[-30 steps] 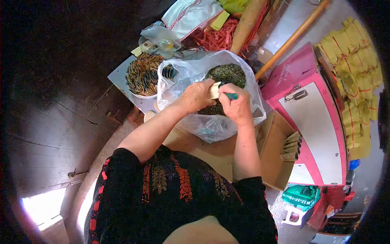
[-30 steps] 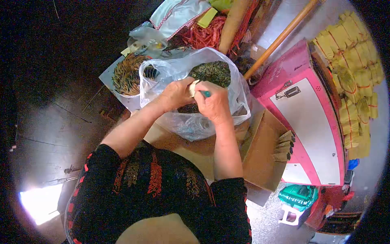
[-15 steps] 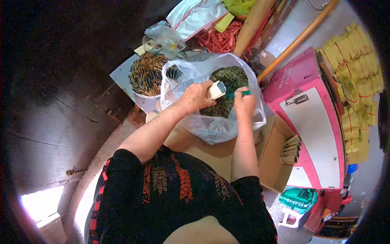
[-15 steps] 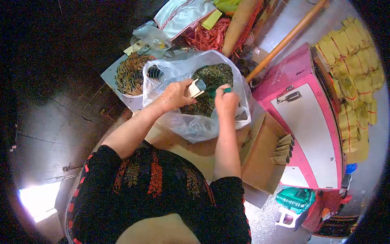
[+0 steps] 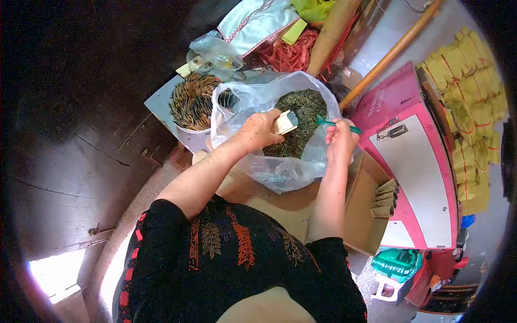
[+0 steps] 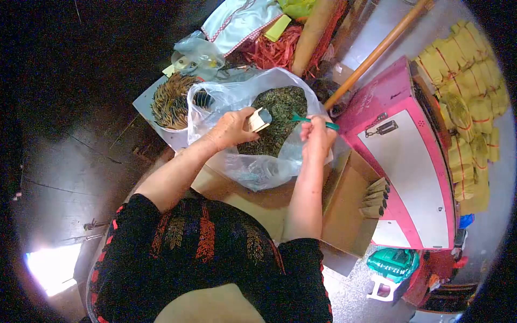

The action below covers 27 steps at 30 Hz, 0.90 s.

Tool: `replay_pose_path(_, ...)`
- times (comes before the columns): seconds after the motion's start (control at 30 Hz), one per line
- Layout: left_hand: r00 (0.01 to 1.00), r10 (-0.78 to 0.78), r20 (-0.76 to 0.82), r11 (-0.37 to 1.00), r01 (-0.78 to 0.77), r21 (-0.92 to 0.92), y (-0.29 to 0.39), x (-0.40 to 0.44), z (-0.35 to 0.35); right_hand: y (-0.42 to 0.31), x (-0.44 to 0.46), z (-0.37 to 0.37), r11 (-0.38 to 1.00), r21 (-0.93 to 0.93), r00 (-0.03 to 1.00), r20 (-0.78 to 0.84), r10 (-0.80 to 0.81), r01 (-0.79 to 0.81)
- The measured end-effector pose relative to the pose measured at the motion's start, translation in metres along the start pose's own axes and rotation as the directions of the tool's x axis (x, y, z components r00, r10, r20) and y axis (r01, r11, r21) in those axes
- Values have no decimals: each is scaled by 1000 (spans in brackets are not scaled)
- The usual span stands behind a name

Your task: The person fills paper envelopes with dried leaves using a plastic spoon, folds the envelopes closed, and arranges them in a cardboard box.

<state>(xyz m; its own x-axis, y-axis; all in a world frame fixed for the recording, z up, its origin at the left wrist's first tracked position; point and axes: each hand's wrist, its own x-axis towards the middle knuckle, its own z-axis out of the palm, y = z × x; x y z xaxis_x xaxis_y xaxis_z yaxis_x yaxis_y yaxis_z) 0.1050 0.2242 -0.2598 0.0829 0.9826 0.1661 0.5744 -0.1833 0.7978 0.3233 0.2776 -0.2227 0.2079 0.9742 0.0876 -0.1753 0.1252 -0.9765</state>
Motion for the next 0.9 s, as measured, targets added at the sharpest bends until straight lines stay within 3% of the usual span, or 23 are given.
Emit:
replay_pose_path(0.17,1000,21,2,1000,-21,7,-3,2,3,-16,-11,9,999,-13,998,47,-42,42)
replay_pose_path(0.27,1000,12,5,1000,-12,25,-2,2,3,-10,-19,19,990,-98,979,184,-86,105)
replay_pose_path(0.33,1000,16,10,1000,-17,23,-3,2,3,2,-24,26,897,-270,888,401,-225,349)
replay_pose_path(0.4,1000,21,13,1000,-21,20,-3,2,4,-1,-38,41,696,-324,732,532,-425,640)
replay_pose_path(0.43,1000,18,16,1000,-19,25,-3,1,3,-12,-45,46,620,-315,654,610,-448,719)
replay_pose_path(0.53,1000,11,26,1000,-12,16,-2,1,2,-17,-47,44,584,-307,624,619,-477,751)
replay_pose_path(0.6,999,5,32,1000,-5,0,-3,2,2,-15,-40,33,732,-291,755,483,-443,616)
replay_pose_path(0.7,1000,1,9,1000,-1,23,-6,3,5,-25,-23,13,778,-208,789,342,-511,594)
replay_pose_path(0.8,1000,19,-1,999,-19,32,-5,2,6,9,6,-4,794,-333,860,246,-448,509)
replay_pose_path(0.87,1000,17,9,1000,-18,20,-5,3,5,44,15,-4,581,-577,814,326,-480,574)
replay_pose_path(0.9,1000,16,7,1000,-16,21,-5,3,5,66,18,-4,677,-564,881,302,-363,472)
